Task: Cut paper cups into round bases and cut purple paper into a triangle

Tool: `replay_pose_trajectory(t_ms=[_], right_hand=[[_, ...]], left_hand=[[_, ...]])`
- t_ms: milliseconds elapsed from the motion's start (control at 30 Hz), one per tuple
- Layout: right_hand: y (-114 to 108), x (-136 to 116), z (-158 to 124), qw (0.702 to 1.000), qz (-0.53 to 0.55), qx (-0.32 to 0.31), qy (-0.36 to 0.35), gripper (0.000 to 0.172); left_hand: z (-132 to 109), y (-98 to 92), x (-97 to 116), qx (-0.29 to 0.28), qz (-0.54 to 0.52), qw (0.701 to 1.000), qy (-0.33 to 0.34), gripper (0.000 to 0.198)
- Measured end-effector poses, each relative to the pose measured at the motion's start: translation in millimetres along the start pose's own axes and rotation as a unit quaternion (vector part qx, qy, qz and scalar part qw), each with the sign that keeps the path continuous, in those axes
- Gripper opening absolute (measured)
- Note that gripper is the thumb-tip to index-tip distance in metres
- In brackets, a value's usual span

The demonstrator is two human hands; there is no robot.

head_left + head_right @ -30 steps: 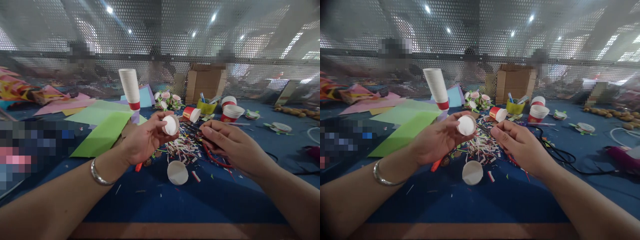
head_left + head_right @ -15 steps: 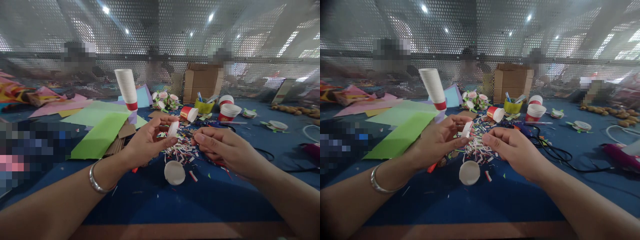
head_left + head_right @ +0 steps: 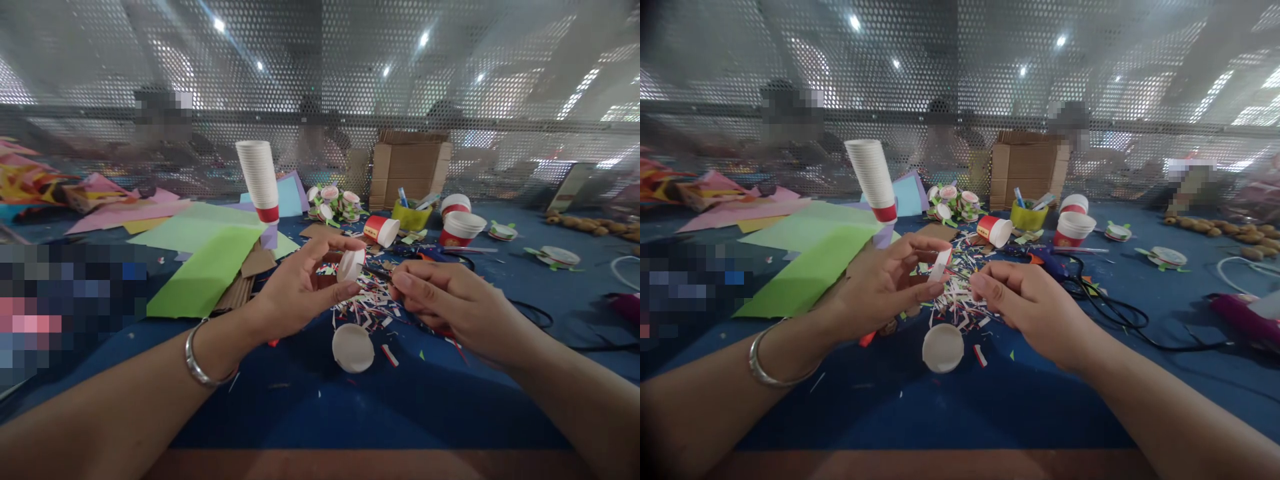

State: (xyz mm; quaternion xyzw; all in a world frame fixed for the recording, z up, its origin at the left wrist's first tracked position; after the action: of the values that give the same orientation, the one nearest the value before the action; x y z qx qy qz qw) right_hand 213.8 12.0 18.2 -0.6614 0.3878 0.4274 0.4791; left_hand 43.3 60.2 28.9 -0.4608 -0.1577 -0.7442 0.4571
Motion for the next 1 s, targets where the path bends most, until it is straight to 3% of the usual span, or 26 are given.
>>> replay_pose_trajectory(t_ms=[200, 433, 1000], right_hand=[[1.8, -2.4, 0.4, 0.999, -0.042, -0.005, -0.021, 0.046], [0.6, -6.0, -1.7, 0.996, -0.076, 0.016, -0.047, 0.044], [2.2, -8.1, -3.3, 0.998, -0.043, -0.016, -0.048, 0.044]], left_hand=[[-0.9, -4.6, 1.8, -0.014, 0.059, 0.998, 0.032, 0.036], [-1.4, -9.3, 8.6, -0.043, 0.144, 0.980, 0.132, 0.043], [-0.8, -4.7, 8.0, -0.051, 0.061, 0.991, 0.106, 0.041]])
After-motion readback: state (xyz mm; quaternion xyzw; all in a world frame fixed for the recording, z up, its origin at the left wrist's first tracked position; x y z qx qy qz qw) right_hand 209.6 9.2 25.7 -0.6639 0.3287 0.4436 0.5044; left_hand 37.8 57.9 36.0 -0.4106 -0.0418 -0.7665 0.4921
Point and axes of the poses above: each hand's wrist, its own z-axis towards the middle knuckle, its own y-axis out of the palm, x = y × z, the point moved 7 cm from there along z, towards the middle knuckle, and after that the axes turned 11 degrees about y, right-handed, at the moved point
